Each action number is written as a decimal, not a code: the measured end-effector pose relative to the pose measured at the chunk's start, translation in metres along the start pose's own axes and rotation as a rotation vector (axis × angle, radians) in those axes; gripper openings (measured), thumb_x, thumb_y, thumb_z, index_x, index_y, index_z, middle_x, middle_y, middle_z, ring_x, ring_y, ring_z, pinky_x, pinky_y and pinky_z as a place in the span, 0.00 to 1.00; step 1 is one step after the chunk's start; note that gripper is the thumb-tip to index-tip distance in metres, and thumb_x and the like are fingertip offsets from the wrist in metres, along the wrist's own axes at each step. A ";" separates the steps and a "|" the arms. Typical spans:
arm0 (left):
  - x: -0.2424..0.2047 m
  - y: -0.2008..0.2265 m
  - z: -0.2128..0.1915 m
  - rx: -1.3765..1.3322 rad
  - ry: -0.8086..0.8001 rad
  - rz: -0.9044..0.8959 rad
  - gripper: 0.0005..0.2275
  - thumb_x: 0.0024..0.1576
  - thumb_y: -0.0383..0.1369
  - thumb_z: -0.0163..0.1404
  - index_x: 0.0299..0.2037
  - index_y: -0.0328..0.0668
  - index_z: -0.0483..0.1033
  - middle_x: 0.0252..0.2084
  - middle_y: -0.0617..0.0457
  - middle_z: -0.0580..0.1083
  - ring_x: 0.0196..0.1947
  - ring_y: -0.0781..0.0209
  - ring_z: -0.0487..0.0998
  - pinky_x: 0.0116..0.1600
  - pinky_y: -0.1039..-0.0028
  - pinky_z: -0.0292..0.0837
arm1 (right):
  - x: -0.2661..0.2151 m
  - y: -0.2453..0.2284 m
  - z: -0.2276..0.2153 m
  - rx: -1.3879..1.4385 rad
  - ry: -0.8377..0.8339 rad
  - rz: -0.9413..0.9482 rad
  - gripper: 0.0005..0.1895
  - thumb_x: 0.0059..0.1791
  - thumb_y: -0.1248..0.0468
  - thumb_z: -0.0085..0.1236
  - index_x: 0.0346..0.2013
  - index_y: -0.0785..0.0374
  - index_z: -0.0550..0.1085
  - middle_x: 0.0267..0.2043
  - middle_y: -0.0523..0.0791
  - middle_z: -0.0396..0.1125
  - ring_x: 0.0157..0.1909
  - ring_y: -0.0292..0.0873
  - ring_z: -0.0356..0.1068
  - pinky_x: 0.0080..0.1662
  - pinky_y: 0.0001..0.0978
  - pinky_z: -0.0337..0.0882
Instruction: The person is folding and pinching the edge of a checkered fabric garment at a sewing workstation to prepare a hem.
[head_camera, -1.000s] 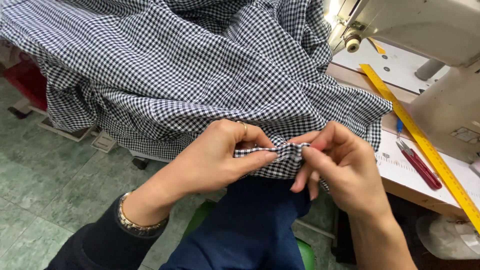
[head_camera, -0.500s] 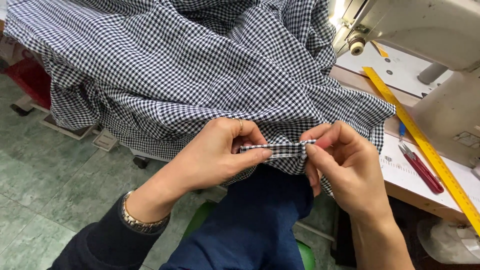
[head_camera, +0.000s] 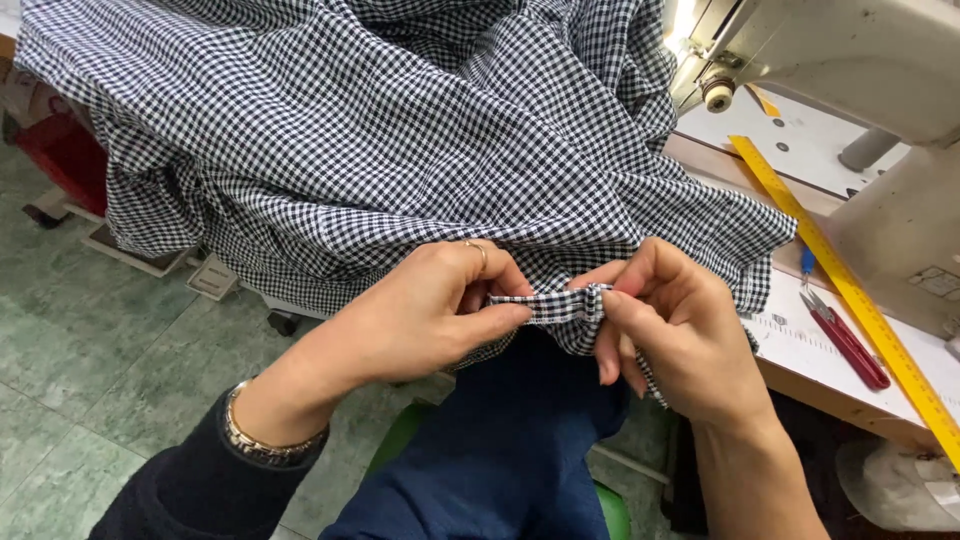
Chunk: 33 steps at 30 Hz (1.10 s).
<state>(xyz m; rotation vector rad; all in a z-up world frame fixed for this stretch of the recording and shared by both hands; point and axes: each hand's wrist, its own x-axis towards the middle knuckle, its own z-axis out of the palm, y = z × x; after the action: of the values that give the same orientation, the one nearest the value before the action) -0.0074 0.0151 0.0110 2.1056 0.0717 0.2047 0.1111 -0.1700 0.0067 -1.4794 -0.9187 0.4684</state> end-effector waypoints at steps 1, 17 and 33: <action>0.000 -0.001 -0.001 0.004 -0.020 -0.032 0.04 0.53 0.35 0.53 0.33 0.49 0.79 0.22 0.64 0.68 0.21 0.74 0.64 0.28 0.80 0.62 | 0.001 0.003 -0.002 0.054 -0.010 0.011 0.09 0.47 0.73 0.46 0.25 0.64 0.59 0.40 0.61 0.72 0.10 0.39 0.64 0.08 0.18 0.55; 0.000 -0.005 0.005 0.124 0.116 0.038 0.06 0.52 0.37 0.53 0.28 0.49 0.79 0.23 0.65 0.75 0.19 0.73 0.66 0.26 0.77 0.62 | -0.006 -0.001 0.017 -0.266 0.106 -0.071 0.09 0.48 0.73 0.47 0.25 0.63 0.59 0.40 0.51 0.67 0.11 0.33 0.59 0.12 0.17 0.58; -0.006 -0.008 -0.013 -0.002 0.000 -0.053 0.04 0.52 0.33 0.55 0.36 0.49 0.78 0.20 0.65 0.66 0.19 0.75 0.62 0.25 0.80 0.59 | 0.006 0.013 0.015 0.080 -0.015 0.005 0.08 0.48 0.70 0.45 0.25 0.63 0.58 0.38 0.62 0.70 0.09 0.37 0.59 0.09 0.18 0.51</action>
<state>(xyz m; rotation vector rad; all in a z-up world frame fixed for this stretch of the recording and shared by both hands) -0.0152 0.0292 0.0102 2.0994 0.1274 0.1731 0.1067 -0.1546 -0.0070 -1.4077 -0.8984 0.5148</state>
